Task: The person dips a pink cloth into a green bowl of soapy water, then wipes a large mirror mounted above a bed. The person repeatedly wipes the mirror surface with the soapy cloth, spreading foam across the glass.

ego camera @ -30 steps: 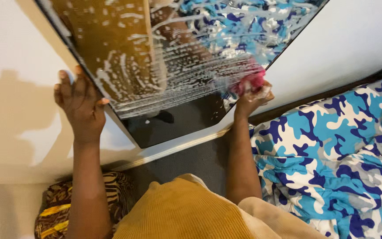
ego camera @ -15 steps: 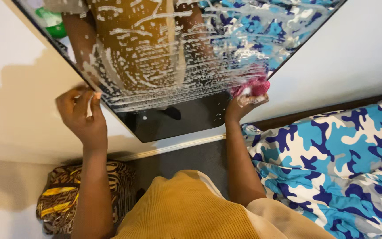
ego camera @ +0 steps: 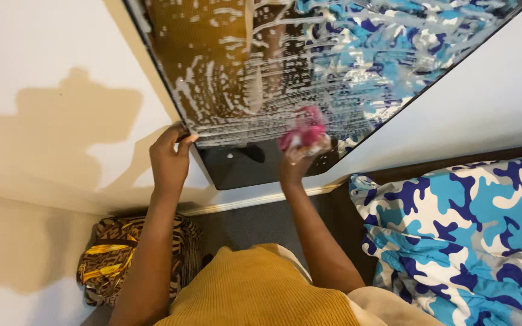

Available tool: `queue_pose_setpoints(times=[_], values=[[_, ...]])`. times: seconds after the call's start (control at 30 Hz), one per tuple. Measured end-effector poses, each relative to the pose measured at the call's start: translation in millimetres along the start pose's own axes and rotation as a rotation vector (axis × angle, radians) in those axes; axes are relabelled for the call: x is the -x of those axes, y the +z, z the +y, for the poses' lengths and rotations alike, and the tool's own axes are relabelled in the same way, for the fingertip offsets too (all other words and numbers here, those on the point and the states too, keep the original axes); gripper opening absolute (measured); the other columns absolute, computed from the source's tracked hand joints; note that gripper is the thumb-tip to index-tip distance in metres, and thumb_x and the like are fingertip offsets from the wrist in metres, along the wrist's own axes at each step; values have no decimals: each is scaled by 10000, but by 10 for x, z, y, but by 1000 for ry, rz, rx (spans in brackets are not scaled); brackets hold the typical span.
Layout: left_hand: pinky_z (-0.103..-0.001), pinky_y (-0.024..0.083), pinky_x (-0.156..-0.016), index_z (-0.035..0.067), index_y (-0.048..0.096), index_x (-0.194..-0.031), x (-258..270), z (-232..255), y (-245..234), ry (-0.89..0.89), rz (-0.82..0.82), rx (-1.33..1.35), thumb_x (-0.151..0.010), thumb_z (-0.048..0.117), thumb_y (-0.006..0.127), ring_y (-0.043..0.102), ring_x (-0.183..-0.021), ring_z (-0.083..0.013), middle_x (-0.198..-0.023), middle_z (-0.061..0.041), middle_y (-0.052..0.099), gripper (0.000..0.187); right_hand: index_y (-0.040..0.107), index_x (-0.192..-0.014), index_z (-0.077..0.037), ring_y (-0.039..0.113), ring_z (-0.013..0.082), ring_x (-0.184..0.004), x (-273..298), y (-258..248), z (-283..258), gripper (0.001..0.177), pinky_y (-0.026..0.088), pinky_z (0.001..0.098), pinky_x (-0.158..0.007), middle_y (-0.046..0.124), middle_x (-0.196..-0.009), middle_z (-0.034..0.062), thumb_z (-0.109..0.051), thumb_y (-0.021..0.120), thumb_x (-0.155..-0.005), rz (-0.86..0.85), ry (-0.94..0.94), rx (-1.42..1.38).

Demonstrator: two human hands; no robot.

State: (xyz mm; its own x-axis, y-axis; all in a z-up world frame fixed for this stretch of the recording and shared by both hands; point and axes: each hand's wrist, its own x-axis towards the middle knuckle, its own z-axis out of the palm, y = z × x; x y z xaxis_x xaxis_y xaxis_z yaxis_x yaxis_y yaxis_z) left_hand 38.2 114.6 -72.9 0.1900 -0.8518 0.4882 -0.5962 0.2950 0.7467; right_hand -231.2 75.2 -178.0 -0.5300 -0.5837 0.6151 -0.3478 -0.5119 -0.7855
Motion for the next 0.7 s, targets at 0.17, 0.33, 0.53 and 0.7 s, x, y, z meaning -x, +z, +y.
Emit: queue_pose_setpoints(times=[0.17,0.33,0.53,0.7], values=[[-394,552,-806,-39,696,-1104,-68,88,-108,24,-54,52,-903,96,783,730,-940,-342,-1047,-205,741,257,271,-1352,-79,605,181,-888,271,393,-617,357,578,275,-682,512,-1129,149,-290,451,-1128,-157,-95,-67],[-425,540,-778,-21,697,-1095,-139,138,-145,53,-92,25,-902,65,759,704,-917,-381,-1003,-212,724,220,368,-1280,-166,598,147,-809,650,776,-904,208,549,253,-629,559,-1087,44,-296,416,-1126,-399,130,-219],[-418,551,-798,16,692,-1072,-155,71,-176,94,-134,134,-898,19,682,699,-924,-376,-1007,-192,726,174,474,-1301,-172,611,318,-955,968,1031,-872,244,548,413,-809,561,-1167,141,-251,484,-1070,-392,-173,299],[-432,550,-798,35,704,-1081,-137,-44,-147,66,-192,87,-907,-6,635,692,-934,-385,-999,-203,718,192,532,-1264,-134,530,371,-1207,837,994,-829,331,495,491,-1026,527,-1290,194,-147,648,-954,-297,-433,359]])
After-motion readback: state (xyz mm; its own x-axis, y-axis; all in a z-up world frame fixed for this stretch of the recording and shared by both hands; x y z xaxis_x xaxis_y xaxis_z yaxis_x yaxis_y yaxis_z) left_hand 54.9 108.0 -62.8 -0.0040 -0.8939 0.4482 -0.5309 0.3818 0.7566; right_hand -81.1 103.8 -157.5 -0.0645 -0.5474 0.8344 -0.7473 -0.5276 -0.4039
